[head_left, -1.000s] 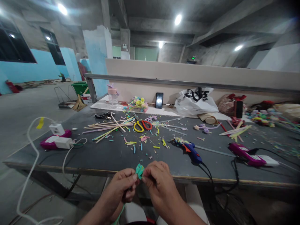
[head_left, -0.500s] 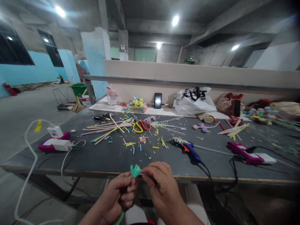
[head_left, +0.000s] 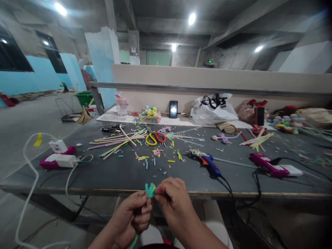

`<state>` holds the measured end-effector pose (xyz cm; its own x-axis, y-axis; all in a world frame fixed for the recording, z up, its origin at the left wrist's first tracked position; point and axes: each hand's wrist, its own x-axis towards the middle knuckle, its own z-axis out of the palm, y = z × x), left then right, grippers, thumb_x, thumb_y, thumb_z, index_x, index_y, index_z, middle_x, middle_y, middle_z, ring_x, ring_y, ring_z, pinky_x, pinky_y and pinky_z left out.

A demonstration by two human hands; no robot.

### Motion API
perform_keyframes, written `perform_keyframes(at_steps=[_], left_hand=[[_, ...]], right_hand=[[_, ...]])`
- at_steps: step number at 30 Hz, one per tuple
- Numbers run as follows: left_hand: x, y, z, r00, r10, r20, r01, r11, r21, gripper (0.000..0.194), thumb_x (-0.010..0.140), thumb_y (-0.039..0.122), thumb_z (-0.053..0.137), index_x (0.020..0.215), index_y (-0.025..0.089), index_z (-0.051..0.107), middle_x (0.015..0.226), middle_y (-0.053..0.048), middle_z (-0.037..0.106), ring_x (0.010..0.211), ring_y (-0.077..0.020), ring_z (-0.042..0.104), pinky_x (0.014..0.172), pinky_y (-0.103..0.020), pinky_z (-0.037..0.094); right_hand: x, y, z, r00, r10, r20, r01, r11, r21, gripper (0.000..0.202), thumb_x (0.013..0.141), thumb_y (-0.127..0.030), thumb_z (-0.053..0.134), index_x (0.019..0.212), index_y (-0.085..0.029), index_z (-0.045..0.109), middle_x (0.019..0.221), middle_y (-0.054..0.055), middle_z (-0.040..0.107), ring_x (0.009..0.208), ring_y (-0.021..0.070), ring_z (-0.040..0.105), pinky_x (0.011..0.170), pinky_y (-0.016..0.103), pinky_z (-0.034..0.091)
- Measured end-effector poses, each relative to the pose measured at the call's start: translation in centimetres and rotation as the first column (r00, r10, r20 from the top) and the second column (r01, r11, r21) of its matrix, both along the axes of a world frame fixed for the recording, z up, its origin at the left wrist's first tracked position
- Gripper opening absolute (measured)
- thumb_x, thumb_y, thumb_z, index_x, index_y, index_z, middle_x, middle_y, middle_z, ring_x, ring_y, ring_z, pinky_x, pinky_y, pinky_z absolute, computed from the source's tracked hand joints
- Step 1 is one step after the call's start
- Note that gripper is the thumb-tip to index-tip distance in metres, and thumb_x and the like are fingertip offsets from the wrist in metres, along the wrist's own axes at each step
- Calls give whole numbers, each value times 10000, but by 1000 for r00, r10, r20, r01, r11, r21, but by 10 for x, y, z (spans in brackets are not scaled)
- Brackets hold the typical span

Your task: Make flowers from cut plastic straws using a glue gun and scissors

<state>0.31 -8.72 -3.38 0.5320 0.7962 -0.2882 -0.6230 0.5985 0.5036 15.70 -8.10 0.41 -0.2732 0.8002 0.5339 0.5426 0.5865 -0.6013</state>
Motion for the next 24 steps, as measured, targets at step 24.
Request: perform_keyframes(at_steps=[24], left_hand=[[-3,-2,5,969,-246,14,246,969,-27,121,795,198,479,697,133,506,526,58,394,323,12,178,316,-121,116]], right_hand=[[10,0,-6,917,192,-351,-324,869,-373,317,752,-120,549,1036,-261,564,936,14,568,797,143,531,706,274,427]])
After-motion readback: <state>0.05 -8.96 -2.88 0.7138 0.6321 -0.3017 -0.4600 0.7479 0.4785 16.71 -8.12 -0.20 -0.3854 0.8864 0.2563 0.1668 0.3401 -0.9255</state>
